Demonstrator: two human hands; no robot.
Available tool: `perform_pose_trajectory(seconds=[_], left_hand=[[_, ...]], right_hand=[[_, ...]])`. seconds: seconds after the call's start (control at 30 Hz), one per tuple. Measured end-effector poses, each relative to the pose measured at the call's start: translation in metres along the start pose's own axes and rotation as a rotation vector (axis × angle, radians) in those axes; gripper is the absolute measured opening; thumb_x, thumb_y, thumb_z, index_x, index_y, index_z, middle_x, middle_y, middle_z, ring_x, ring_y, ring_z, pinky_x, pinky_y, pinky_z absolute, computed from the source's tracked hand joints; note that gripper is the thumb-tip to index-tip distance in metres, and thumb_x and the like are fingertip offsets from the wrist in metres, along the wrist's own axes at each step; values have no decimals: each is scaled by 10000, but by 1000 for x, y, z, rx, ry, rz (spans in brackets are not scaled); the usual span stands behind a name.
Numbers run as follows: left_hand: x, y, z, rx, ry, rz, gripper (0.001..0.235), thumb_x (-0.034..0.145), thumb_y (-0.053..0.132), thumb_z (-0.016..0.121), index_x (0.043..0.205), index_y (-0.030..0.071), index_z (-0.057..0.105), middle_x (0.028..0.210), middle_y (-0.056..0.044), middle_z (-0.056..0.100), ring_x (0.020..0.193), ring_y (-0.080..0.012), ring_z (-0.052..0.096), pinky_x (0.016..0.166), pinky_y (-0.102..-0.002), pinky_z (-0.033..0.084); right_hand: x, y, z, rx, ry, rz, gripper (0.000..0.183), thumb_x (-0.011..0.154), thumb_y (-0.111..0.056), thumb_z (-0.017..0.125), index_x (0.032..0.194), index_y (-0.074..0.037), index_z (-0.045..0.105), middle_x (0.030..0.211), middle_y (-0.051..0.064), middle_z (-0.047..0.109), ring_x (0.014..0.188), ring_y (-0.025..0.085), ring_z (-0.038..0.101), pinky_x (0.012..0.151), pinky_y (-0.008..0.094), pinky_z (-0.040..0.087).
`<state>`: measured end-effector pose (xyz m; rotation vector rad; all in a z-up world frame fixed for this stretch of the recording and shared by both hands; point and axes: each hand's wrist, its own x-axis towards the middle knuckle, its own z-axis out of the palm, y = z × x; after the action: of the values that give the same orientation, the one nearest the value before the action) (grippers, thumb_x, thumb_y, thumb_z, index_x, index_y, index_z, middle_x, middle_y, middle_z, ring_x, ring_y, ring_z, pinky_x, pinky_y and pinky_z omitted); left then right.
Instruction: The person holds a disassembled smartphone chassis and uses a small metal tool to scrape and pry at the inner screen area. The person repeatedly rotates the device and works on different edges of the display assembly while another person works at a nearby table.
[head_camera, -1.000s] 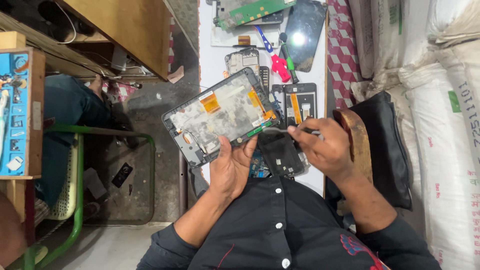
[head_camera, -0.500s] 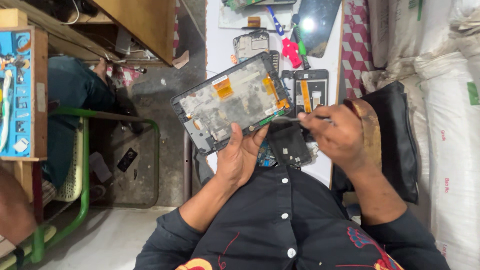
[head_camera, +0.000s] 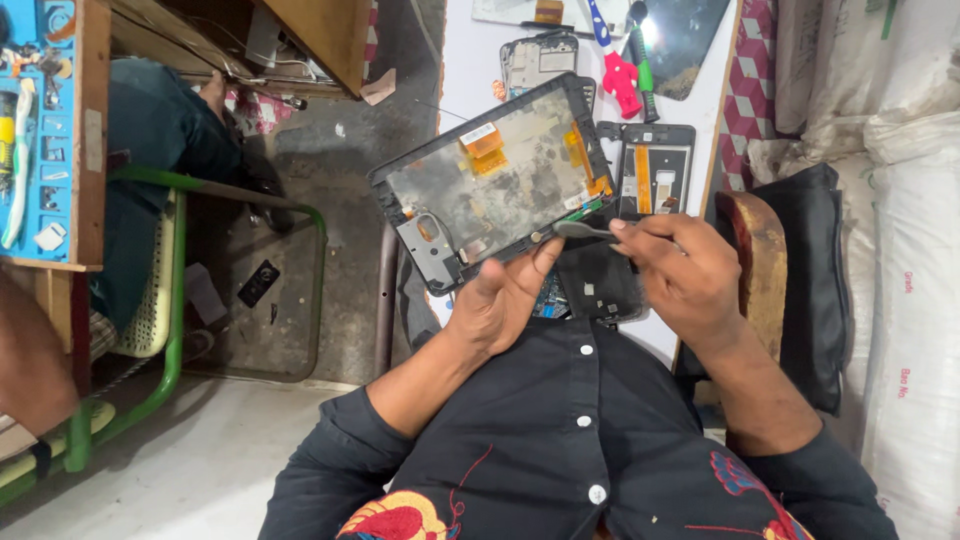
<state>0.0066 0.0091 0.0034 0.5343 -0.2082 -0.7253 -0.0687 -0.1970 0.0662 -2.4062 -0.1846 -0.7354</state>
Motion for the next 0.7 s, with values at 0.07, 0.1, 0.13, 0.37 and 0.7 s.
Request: perform_pose_trajectory(seconds=[0.07, 0.1, 0.13, 0.37, 0.7], left_hand=[[1, 4, 6, 30, -48, 54, 1183, 750, 638, 863, 1605, 66, 279, 1630, -98, 363, 1568, -306, 316, 1390, -502, 175], [1, 6, 9, 21, -70, 62, 1259, 685, 697, 833, 1617, 82, 251, 1653, -97, 333, 1583, -310, 290, 1387, -505, 172], [1, 7, 12, 13, -93, 70, 1337, 620, 756, 803, 1630, 99, 223, 1675, -96, 303, 1597, -313, 265, 1383, -508, 169], [4, 12, 15, -116, -198, 83, 1574, 428, 945, 607, 1686, 145, 101, 1753, -111, 143, 1650, -340, 153, 1405, -527, 113], [-5, 20, 15, -258, -218, 41, 1476, 498, 977, 530, 1685, 210, 103, 1760, -85, 132, 1647, -320, 150, 1381, -555, 104]], right_hand=[[2, 1, -1, 29, 17, 8, 375, 873, 101, 789, 1206, -64, 736, 960, 106, 688, 860, 236, 691, 744, 338, 554], [1, 1, -1, 28, 15, 10, 374, 874, 101, 789, 1207, -61, 734, 963, 109, 687, 864, 238, 692, 746, 339, 554], [1, 0, -1, 27, 14, 11, 373, 874, 101, 788, 1208, -57, 732, 966, 112, 687, 867, 240, 694, 747, 340, 554], [-4, 6, -2, 22, 25, 108, 285, 954, 117, 748, 1202, -24, 732, 988, 127, 683, 862, 213, 701, 737, 309, 560], [-4, 8, 0, 41, 18, 116, 302, 949, 123, 737, 1218, -14, 734, 985, 134, 691, 824, 194, 699, 695, 282, 545]])
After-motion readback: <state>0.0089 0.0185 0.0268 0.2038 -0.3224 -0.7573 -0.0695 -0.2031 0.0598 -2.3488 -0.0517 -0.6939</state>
